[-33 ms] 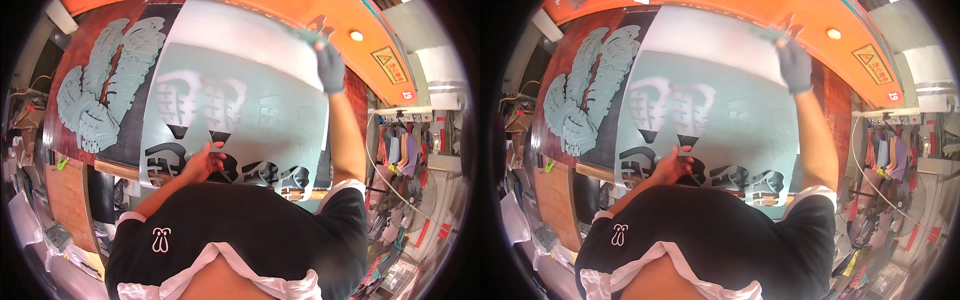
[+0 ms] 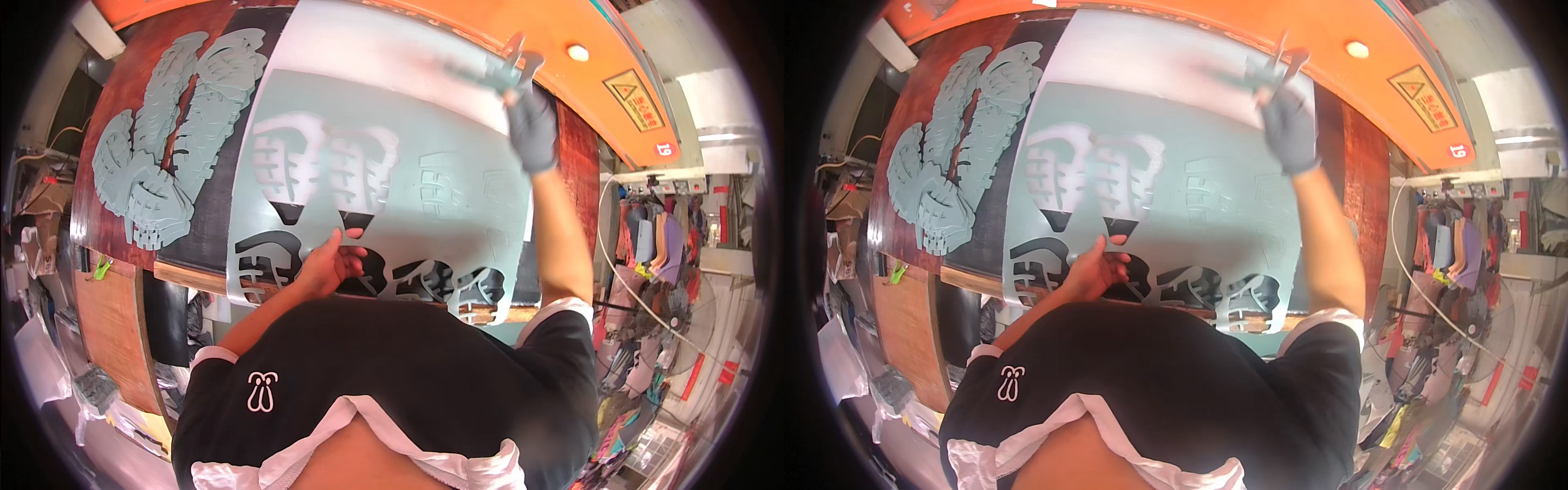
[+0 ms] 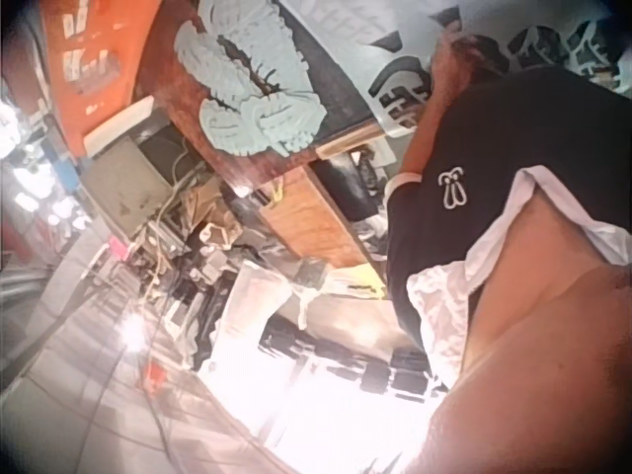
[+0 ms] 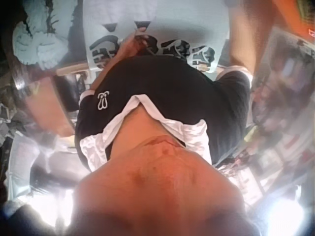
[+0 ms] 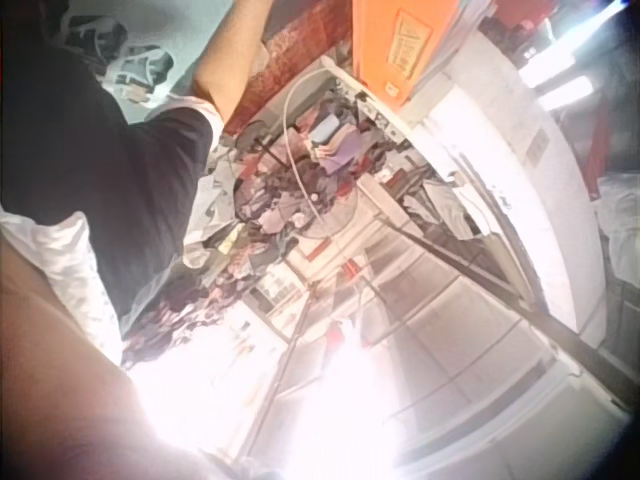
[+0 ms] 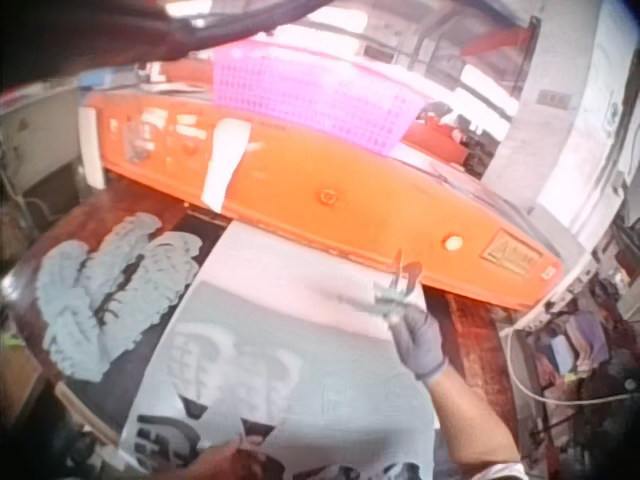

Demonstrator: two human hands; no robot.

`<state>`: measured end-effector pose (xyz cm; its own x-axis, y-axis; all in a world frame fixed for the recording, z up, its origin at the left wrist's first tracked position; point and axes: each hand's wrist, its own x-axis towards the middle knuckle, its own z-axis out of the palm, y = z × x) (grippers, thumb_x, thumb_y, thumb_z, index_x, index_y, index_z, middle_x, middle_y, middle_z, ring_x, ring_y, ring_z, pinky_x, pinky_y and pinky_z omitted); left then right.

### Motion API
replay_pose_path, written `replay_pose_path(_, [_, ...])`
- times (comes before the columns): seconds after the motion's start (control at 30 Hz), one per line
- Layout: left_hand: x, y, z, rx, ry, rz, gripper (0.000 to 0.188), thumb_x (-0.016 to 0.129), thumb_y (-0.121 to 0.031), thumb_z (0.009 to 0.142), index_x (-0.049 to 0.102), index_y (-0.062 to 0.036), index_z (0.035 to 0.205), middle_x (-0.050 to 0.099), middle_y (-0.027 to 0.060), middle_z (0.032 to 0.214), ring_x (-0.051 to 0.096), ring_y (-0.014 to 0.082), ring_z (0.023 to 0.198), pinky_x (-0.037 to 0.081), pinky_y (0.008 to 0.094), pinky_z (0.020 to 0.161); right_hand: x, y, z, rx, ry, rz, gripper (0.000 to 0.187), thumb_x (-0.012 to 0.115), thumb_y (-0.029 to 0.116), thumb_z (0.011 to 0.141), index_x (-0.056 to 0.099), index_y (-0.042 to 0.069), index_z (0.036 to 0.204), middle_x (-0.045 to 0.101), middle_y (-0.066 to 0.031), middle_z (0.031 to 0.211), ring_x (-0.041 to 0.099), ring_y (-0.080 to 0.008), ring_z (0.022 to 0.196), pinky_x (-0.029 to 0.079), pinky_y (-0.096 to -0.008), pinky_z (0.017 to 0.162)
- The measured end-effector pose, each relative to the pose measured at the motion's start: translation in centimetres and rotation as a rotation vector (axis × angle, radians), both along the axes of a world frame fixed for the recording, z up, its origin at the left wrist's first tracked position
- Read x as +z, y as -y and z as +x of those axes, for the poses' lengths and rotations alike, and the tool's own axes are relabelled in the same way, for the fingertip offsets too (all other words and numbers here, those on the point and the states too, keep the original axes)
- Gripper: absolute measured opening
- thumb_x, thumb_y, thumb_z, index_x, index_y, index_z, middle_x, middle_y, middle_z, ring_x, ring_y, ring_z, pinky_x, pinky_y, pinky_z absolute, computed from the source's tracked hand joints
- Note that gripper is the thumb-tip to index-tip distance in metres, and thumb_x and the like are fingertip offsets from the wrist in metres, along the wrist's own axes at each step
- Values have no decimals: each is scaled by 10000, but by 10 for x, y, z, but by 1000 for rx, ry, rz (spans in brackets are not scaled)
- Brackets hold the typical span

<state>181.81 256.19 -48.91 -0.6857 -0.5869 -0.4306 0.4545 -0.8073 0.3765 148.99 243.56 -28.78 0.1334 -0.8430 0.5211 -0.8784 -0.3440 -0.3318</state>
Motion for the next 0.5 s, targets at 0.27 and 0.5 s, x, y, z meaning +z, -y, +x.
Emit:
replay_pose_path(0.27, [-3,4,-2,59,90,-20,466,346,-436,979,441,-63,1243,620,83,826,551,164,601,486,369,654,-122,-165,6,133,-146,-45,238,670,107,730,600,91,958,632,-80,891,589,-320,839,488,-387,726])
replay_pose_path(0.5, [51,-27,0,101,272,-75,362,397,-398,971,492,-75,1103,624,80,790,493,157,549,439,341,578,-123,-170,0,138,94,132,154,571,176,859,602,59,955,585,-123,830,570,-310,793,471,-371,711])
